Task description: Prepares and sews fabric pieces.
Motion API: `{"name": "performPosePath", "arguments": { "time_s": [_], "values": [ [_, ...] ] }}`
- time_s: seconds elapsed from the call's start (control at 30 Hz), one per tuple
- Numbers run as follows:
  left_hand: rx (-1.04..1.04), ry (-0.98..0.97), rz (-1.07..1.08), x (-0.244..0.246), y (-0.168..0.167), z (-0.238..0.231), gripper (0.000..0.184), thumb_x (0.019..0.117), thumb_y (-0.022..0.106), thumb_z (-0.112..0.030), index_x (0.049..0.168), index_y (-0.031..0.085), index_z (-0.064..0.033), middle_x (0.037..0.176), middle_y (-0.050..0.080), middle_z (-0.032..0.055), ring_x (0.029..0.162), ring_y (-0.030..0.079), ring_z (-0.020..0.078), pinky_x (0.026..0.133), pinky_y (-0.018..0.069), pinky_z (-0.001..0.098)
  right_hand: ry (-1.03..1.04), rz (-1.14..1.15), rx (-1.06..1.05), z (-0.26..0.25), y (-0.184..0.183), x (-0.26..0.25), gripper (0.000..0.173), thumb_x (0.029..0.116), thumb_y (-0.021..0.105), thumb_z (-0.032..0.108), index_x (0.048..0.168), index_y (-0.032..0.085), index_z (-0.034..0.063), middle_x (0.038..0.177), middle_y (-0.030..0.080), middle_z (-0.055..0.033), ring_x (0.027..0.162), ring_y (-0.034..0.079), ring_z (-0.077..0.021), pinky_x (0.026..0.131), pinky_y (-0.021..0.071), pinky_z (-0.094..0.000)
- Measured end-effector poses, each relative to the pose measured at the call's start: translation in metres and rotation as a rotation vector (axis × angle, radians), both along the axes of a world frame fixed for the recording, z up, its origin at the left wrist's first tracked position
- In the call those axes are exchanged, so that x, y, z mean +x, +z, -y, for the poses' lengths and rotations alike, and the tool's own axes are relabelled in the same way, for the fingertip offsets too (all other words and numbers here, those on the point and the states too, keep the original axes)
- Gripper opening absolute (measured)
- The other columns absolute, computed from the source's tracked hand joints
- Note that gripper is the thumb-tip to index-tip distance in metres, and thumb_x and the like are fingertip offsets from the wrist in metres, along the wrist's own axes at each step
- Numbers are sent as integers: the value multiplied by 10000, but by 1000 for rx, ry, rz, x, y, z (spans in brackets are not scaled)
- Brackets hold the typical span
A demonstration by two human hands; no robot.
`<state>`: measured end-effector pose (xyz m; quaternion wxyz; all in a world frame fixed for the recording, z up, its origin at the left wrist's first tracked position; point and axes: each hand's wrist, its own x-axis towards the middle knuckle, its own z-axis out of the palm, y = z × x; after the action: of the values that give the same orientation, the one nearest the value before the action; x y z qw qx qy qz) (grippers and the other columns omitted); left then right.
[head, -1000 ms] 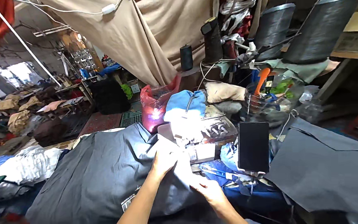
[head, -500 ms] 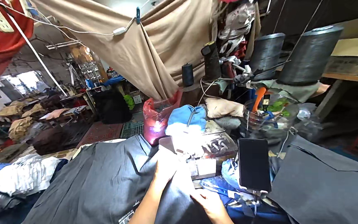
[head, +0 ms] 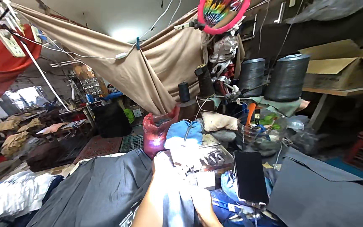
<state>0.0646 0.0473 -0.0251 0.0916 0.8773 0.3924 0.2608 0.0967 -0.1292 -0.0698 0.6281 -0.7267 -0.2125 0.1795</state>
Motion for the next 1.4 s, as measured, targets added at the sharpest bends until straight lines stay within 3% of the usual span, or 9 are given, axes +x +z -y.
{"name": "performPosePath", "arguments": {
  "time_s": [0.13,0.3,0.43,0.73,0.9,1.0,1.2,1.33,1.4],
  "values": [
    [-164,38,-128,-15,35,17,350,1046,502,-231,1296,684,-69,1451,590,122,1445,446,286,1236,264,492,8,63,45,11,-9,2,208,911,697,104,732,680,0,675,614,-50,673,587,-128,689,495,-360],
    [203,-53,548,-129,-23,40,128,895,707,-66,976,789,-10,1059,771,125,981,752,199,890,618,353,122,355,105,57,-37,17,244,880,726,191,715,704,13,643,618,-35,612,563,-88,627,487,-326],
    [-269,190,672,-259,-94,124,189,932,659,4,1055,689,144,964,699,202,703,712,131,695,631,288,222,253,121,81,-51,26,178,872,741,179,758,715,45,674,640,33,629,571,8,626,493,-212],
    [-959,684,1044,-322,-179,154,757,955,728,-108,1563,295,17,1503,415,311,917,704,289,768,612,397,342,114,132,81,-62,44,117,895,709,174,831,709,76,731,662,66,681,604,17,672,519,-182],
    [-1220,724,1073,-288,-185,145,620,1054,593,-224,1536,289,20,1309,542,281,834,670,277,728,584,406,347,77,61,82,-59,45,148,868,760,206,848,713,67,726,656,46,667,593,-9,667,512,-221],
    [-1029,826,926,-289,-166,153,437,1048,608,-234,1271,496,126,920,599,187,607,587,161,592,552,328,337,78,64,83,-59,43,152,843,775,199,801,687,82,698,614,62,641,555,-12,645,486,-226],
    [-252,614,787,-349,9,107,509,1010,645,-258,1322,566,136,1239,641,307,1107,648,332,960,526,527,315,-53,179,77,-57,14,94,848,763,150,822,725,69,710,670,42,657,617,-30,647,533,-240],
    [51,543,889,-337,84,24,326,1009,654,-176,1195,629,91,1014,675,160,817,669,111,747,586,304,366,-362,312,66,-53,-15,57,897,720,58,931,687,26,797,700,-15,734,666,-91,712,578,-283],
    [75,371,850,-310,88,14,464,1011,602,-96,1414,484,103,1394,562,265,1265,590,270,1070,489,403,390,-422,356,63,-57,-20,51,898,714,57,930,682,33,797,698,-19,736,668,-101,710,580,-291]
  ]
}}
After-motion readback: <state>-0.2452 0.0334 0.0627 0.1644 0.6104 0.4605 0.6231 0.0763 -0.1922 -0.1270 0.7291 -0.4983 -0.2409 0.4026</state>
